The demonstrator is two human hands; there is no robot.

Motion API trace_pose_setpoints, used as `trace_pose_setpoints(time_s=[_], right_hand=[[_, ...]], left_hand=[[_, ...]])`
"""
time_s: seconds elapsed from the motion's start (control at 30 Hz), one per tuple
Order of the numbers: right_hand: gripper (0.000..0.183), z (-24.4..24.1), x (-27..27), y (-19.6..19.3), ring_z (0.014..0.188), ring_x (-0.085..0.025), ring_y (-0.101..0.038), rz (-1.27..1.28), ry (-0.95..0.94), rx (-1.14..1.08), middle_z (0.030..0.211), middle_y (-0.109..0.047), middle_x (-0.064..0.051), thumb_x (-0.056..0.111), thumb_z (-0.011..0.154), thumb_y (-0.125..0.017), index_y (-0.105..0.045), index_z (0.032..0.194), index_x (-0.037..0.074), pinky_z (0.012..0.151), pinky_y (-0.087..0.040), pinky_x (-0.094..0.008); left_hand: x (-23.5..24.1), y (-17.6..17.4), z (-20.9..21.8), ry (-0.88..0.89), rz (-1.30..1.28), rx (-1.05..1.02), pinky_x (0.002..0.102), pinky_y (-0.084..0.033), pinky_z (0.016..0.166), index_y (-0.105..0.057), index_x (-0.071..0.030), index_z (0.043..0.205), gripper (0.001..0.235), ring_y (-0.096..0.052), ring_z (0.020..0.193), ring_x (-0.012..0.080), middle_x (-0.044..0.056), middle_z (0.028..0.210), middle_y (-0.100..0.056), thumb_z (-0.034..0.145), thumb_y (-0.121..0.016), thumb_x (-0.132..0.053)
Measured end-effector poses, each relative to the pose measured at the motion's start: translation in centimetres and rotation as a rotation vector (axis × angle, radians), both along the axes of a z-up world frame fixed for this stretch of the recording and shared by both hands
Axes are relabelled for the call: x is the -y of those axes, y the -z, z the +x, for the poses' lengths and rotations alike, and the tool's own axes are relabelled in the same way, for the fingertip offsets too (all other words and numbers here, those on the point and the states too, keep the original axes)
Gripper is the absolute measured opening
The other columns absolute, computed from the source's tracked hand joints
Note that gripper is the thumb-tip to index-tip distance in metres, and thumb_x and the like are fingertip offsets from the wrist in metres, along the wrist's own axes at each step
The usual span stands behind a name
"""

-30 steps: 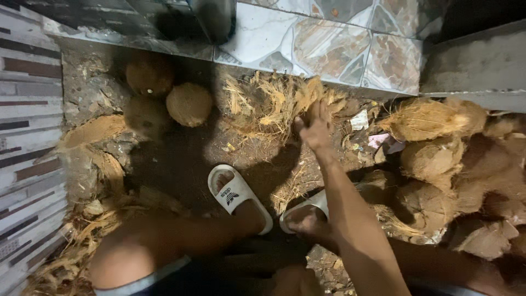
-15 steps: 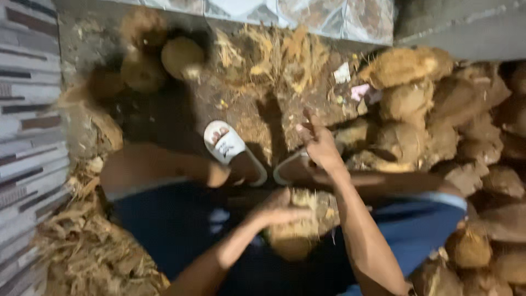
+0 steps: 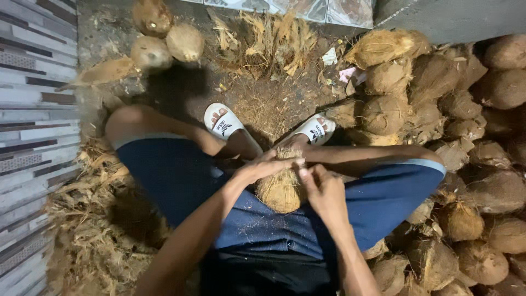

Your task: The person sits on the floor and uses a knife to peel the fibrous husk off a coconut. They rotate the coconut and scrape away the fibers, then place the peeled coconut into a blue crate.

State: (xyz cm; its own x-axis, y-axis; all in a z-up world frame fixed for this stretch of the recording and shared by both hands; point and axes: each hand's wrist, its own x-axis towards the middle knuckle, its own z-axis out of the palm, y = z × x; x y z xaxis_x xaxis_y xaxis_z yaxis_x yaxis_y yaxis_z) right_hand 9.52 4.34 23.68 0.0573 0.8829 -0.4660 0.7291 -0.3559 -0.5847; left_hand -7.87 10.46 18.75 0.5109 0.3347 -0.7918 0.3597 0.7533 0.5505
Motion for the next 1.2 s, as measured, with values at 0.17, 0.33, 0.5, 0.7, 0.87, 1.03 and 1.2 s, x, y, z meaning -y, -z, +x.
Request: trace_pose_setpoints(time_s=[0.17, 0.33, 0.5, 0.7, 0.87, 1.03, 1.2], right_hand=[[0.04, -1.6, 0.7, -1.0, 0.069, -0.042, -0.072, 0.069, -0.181, 0.302, 0.073, -0.072, -0.014, 0.055, 0.09, -0.065, -0.066, 0.085, 0.015, 0.065, -0.054, -0.054], [0.045, -1.8, 0.8, 0.0, 0.079, -0.047, -0.071, -0.029, -0.239, 0.397, 0.088, -0.072, -0.017, 0.06, 0.088, -0.061, -0.064, 0.097, 0.016, 0.072, -0.054, -0.058], [0.052, -3.0, 0.8, 2.0, 0.085, -0.047, -0.071, -0.149, -0.236, 0.402, 0.08, -0.073, -0.022, 0.068, 0.088, -0.056, -0.066, 0.096, 0.017, 0.078, -0.054, -0.059], [0.036, -3.8, 1.0, 2.2, 0.073, -0.041, -0.074, -0.044, -0.237, 0.273, 0.066, -0.071, -0.014, 0.046, 0.097, -0.054, -0.067, 0.079, 0.018, 0.069, -0.057, -0.053], [0.033, -1.1, 1.4, 4.0, 0.049, -0.019, -0.06, -0.112, 0.02, -0.115, 0.046, -0.06, -0.009, 0.028, 0.088, -0.068, -0.066, 0.06, 0.01, 0.053, -0.045, -0.032], [0.035, -0.9, 3.3, 4.2, 0.043, -0.021, -0.058, 0.021, -0.024, -0.126, 0.041, -0.055, -0.009, 0.023, 0.088, -0.067, -0.063, 0.055, 0.011, 0.049, -0.045, -0.029], [0.034, -0.6, 3.2, 4.4, 0.043, -0.014, -0.049, 0.031, -0.013, -0.196, 0.039, -0.051, -0.005, 0.022, 0.089, -0.067, -0.063, 0.057, 0.012, 0.046, -0.039, -0.025]], left_hand=[[2.5, 7.3, 0.2, -0.038, 0.102, -0.224, 0.055, -0.041, 0.101, -0.054, 0.0, 0.122, 0.091, -0.05, 0.128, 0.044, 0.026, 0.126, -0.053, 0.071, -0.074, -0.072], [2.6, 5.3, 1.0, -0.066, 0.165, -0.296, 0.056, -0.042, 0.1, -0.06, -0.003, 0.122, 0.088, -0.053, 0.127, 0.0429, 0.028, 0.129, -0.056, 0.071, -0.069, -0.074], [2.3, 2.4, 0.6, -0.144, 0.201, -0.275, 0.054, -0.045, 0.096, -0.062, 0.001, 0.118, 0.078, -0.057, 0.12, 0.043, 0.028, 0.12, -0.059, 0.078, -0.068, -0.066], [1.4, 2.6, -1.0, -0.076, -0.019, -0.155, 0.052, -0.042, 0.103, -0.049, 0.007, 0.127, 0.079, -0.054, 0.122, 0.0382, 0.024, 0.118, -0.058, 0.086, -0.069, -0.057], [1.3, -1.2, -0.3, -0.117, 0.066, -0.143, 0.056, -0.044, 0.101, -0.048, 0.007, 0.13, 0.084, -0.052, 0.124, 0.0404, 0.025, 0.124, -0.053, 0.08, -0.076, -0.055], [2.4, 1.0, -0.2, -0.155, 0.203, -0.21, 0.042, -0.047, 0.063, -0.063, -0.002, 0.093, 0.061, -0.061, 0.075, 0.0253, 0.009, 0.079, -0.057, 0.076, -0.077, -0.059], [0.3, -4.9, -0.8, -0.265, 0.225, -0.149, 0.039, -0.046, 0.063, -0.062, 0.001, 0.091, 0.057, -0.059, 0.075, 0.0265, 0.011, 0.078, -0.055, 0.081, -0.071, -0.055]])
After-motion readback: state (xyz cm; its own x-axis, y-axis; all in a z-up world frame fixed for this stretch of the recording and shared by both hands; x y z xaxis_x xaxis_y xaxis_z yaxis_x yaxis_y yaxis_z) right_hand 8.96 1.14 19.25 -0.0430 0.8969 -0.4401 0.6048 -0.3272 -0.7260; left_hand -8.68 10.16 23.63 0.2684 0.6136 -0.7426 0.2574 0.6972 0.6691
